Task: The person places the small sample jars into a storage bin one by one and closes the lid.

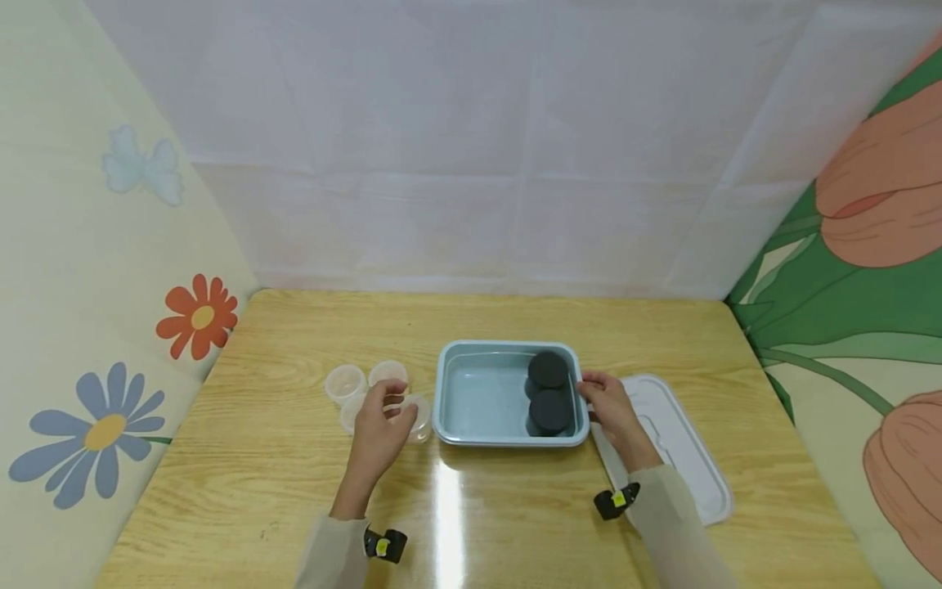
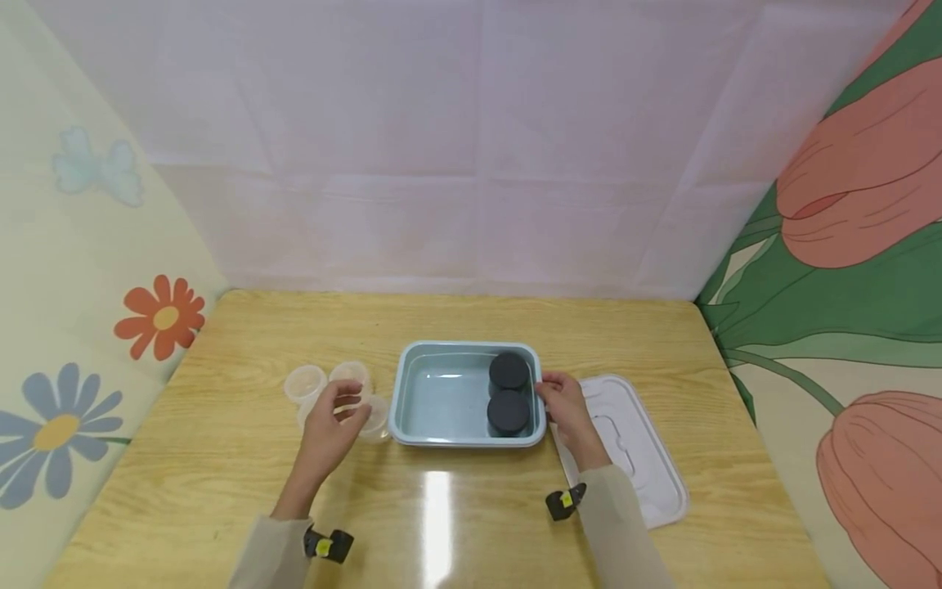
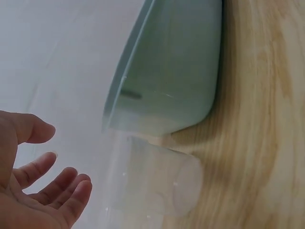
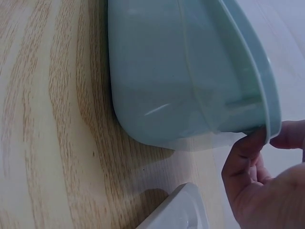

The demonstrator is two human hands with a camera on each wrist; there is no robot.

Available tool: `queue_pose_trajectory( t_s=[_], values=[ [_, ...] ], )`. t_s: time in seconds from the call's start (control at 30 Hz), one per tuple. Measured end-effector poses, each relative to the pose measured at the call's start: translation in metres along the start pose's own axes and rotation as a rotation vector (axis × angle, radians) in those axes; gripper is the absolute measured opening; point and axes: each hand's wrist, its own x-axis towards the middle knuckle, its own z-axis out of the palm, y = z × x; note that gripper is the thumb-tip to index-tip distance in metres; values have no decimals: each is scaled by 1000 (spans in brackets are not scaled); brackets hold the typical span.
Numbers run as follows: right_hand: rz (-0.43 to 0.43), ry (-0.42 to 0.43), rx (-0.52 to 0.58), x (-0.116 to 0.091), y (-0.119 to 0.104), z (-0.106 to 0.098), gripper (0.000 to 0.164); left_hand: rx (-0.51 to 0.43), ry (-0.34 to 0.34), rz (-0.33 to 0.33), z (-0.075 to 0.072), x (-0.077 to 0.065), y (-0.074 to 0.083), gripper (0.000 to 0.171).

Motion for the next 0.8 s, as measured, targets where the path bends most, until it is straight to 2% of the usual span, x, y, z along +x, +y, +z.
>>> queue_pose_trajectory(
  t_s=[0.4,0.8],
  values=[
    [-6,-4,14,0,0,0,37,90,70,42,2,-7,-14,41],
    [-7,-6,16,-1,0,-1,37,135,65,57,7,-9,-23,54]
  ],
)
